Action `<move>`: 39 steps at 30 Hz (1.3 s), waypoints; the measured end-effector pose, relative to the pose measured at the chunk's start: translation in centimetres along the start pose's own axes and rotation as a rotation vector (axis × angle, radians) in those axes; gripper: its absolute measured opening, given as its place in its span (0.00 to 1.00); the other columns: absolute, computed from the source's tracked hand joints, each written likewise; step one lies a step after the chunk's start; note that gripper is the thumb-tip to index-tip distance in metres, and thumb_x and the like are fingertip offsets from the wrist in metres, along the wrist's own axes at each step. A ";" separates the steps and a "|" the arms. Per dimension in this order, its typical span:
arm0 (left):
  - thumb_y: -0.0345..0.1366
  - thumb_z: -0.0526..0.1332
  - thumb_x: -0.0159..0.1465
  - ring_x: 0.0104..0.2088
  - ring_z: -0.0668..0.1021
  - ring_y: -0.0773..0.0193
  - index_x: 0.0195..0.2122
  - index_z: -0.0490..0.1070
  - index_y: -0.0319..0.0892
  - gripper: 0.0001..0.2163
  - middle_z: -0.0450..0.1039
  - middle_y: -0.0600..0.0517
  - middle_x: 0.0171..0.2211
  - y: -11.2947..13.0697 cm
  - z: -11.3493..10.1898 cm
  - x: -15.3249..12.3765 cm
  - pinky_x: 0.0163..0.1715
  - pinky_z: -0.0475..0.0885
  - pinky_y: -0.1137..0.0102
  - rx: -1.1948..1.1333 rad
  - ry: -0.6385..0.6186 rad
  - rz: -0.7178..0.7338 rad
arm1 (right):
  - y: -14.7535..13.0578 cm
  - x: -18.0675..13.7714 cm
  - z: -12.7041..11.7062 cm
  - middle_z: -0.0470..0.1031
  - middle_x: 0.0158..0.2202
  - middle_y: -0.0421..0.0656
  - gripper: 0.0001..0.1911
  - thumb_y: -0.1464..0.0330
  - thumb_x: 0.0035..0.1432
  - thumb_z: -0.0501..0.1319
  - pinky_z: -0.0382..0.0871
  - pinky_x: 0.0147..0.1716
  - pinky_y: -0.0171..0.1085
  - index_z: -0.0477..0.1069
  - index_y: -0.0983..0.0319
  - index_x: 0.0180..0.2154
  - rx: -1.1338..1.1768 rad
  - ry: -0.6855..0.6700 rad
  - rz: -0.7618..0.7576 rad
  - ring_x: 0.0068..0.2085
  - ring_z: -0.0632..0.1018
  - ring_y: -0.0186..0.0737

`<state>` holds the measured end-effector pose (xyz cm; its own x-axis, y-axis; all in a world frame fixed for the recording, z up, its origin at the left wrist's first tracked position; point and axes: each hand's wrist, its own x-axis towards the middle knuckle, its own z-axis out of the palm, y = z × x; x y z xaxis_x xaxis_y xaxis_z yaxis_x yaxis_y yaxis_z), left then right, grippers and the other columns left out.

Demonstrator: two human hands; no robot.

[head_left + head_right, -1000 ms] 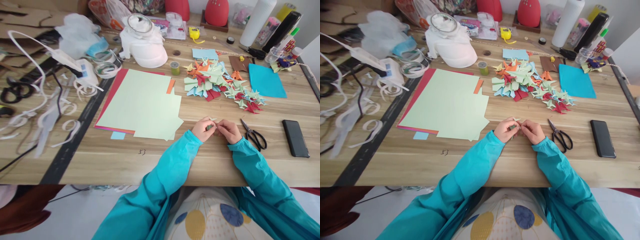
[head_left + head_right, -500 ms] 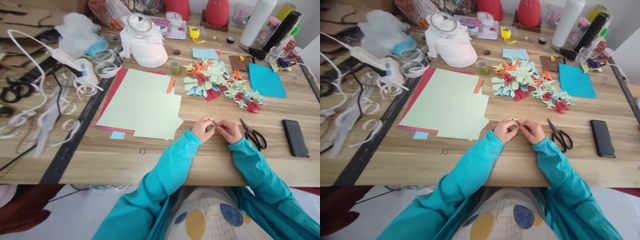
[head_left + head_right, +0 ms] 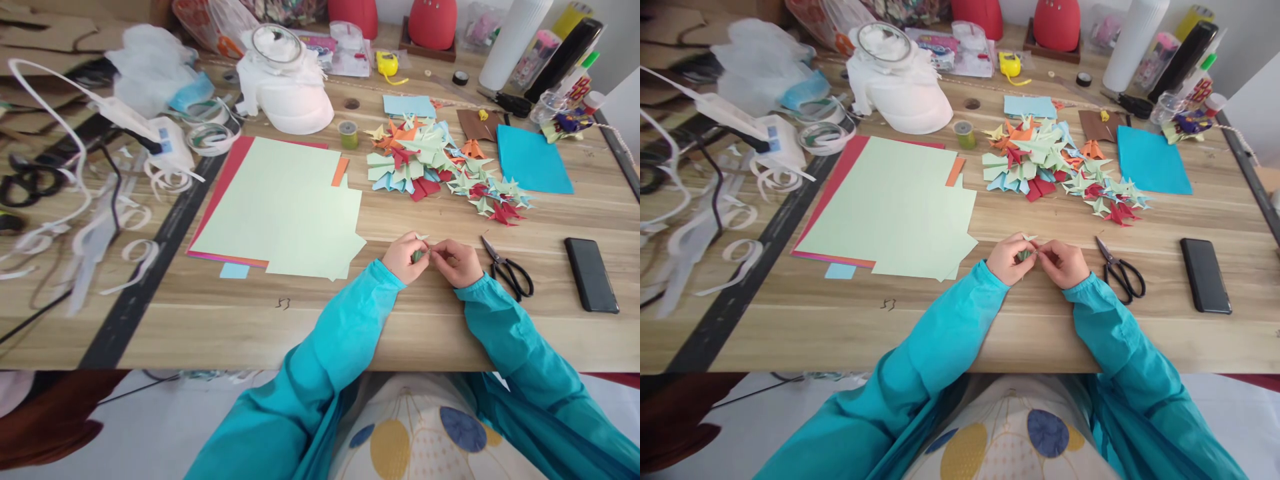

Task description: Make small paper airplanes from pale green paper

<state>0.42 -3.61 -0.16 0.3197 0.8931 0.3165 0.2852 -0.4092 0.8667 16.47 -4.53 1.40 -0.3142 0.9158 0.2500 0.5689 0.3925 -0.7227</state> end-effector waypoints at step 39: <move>0.35 0.58 0.58 0.24 0.72 0.73 0.25 0.69 0.38 0.07 0.71 0.49 0.35 0.1 0.2 0.1 0.19 0.68 0.78 -0.207 0.147 -0.175 | 0.7 -0.6 0.6 0.79 0.32 0.47 0.15 0.74 0.55 0.53 0.69 0.28 0.34 0.72 0.63 0.43 -0.519 0.145 -0.451 0.30 0.78 0.38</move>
<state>0.66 -3.55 -0.12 0.1436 0.9702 0.1949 0.1297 -0.2137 0.9683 16.64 -4.88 0.33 -0.5211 0.6421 0.5623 0.7076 0.6934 -0.1360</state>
